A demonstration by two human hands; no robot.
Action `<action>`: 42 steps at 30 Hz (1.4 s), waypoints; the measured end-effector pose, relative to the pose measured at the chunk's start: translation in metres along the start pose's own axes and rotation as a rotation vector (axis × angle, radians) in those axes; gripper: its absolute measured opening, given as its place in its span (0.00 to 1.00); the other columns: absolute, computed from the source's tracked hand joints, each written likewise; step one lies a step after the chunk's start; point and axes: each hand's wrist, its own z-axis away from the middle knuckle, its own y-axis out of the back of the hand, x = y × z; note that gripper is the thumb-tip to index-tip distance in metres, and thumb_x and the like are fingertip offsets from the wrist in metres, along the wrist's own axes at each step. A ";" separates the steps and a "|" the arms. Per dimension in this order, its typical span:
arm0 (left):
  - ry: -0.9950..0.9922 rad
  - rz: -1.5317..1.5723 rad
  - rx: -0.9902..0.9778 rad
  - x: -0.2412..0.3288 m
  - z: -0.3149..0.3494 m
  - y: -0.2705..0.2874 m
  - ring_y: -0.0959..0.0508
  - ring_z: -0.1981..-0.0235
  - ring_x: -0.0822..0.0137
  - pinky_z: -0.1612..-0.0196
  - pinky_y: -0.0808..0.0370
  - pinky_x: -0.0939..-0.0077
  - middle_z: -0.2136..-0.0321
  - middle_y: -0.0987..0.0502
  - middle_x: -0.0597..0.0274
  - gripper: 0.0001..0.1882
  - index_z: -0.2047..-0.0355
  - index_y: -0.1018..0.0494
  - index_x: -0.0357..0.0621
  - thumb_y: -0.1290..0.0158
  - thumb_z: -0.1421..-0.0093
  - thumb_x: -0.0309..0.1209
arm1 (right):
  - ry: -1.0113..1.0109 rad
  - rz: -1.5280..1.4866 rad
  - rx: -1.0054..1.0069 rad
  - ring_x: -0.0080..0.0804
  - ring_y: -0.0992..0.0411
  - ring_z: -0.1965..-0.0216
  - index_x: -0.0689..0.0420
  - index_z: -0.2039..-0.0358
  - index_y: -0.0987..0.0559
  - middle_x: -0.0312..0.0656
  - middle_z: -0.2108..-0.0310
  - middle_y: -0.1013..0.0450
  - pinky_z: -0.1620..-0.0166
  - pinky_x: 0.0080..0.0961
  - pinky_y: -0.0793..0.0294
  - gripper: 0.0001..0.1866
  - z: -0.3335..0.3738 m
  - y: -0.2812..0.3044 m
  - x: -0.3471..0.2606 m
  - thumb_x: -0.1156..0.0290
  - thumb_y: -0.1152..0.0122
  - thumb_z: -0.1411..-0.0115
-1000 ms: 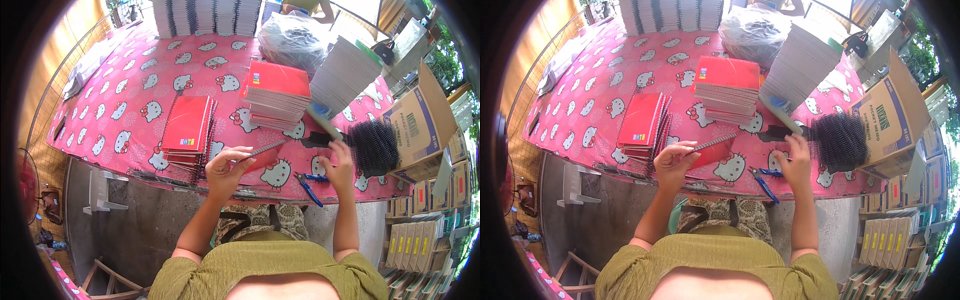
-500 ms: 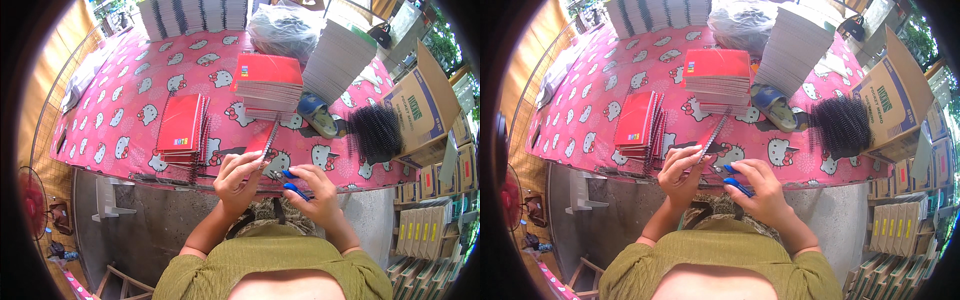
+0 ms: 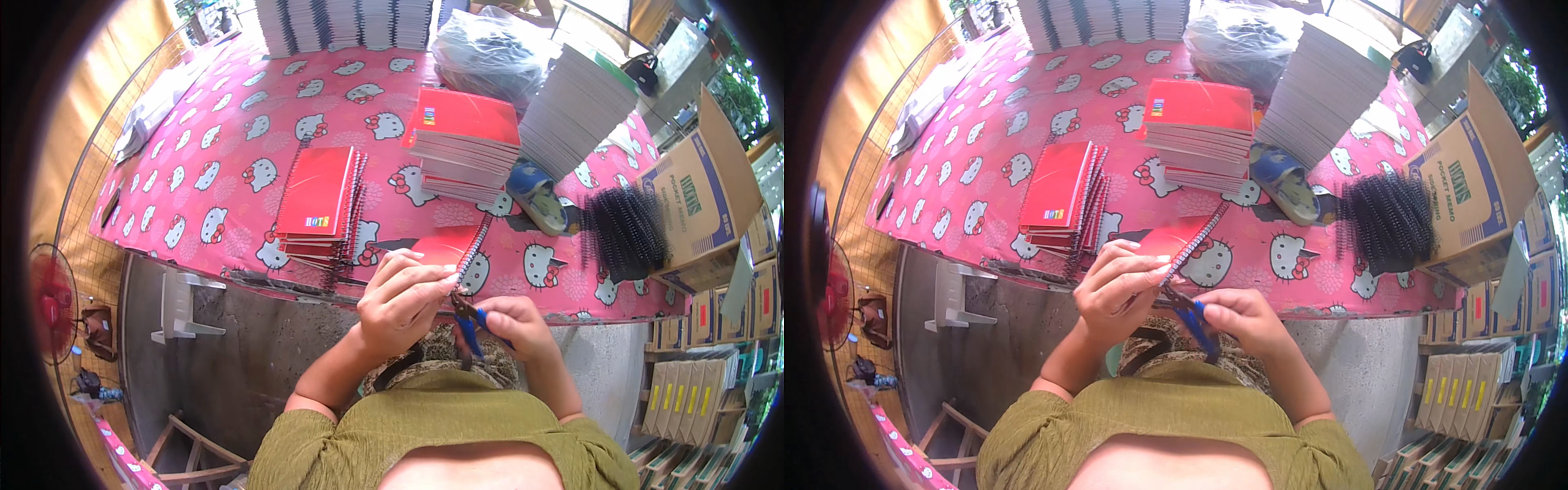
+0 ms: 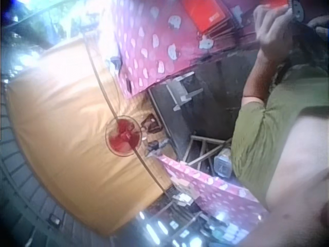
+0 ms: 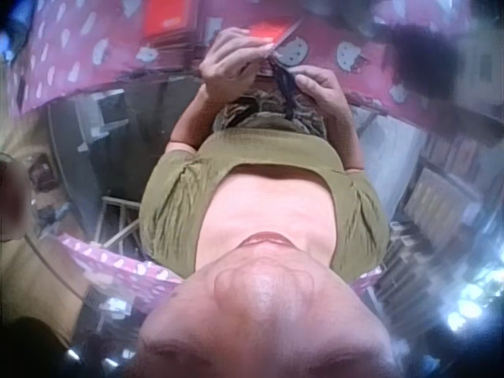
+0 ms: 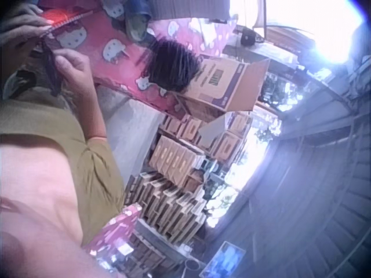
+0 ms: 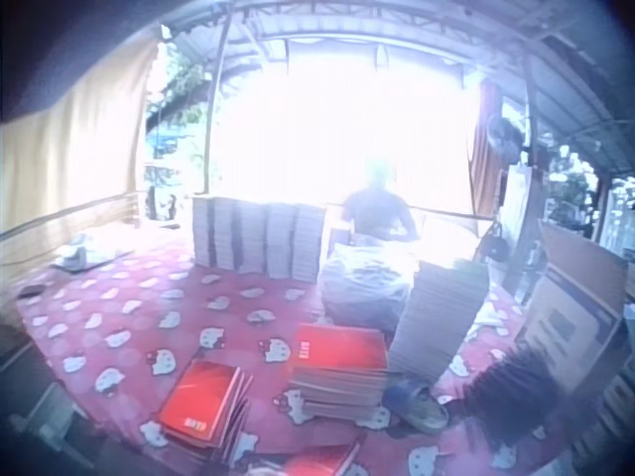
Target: The person assembles red spiral-bound notebooks by inserting a metal coil into the punched holes and securing it with a stapler. They handle the notebooks one at a time, stacking completed units on the table.
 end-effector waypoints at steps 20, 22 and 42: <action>0.685 -0.123 -0.498 -0.194 -0.060 0.134 0.57 0.30 0.51 0.34 0.59 0.41 0.31 0.56 0.49 0.52 0.31 0.53 0.50 0.48 0.47 0.66 | -0.007 0.258 0.111 0.39 0.37 0.43 0.59 0.34 0.47 0.47 0.41 0.38 0.42 0.37 0.36 0.57 -0.097 0.015 0.007 0.26 0.48 0.50; 0.938 0.005 -0.061 -0.193 -0.044 0.136 0.58 0.30 0.53 0.33 0.57 0.47 0.31 0.58 0.46 0.58 0.32 0.54 0.43 0.50 0.50 0.71 | -0.136 -0.002 0.116 0.38 0.37 0.43 0.62 0.34 0.49 0.48 0.43 0.38 0.43 0.40 0.36 0.61 -0.136 -0.012 0.010 0.22 0.53 0.52; 1.488 0.750 -0.084 -0.129 -0.009 0.137 0.30 0.45 0.56 0.47 0.27 0.54 0.45 0.36 0.47 0.51 0.36 0.62 0.47 0.37 0.47 0.42 | -0.189 -0.300 0.035 0.39 0.28 0.50 0.62 0.40 0.40 0.51 0.47 0.33 0.50 0.37 0.25 0.42 -0.214 -0.074 0.015 0.47 0.34 0.45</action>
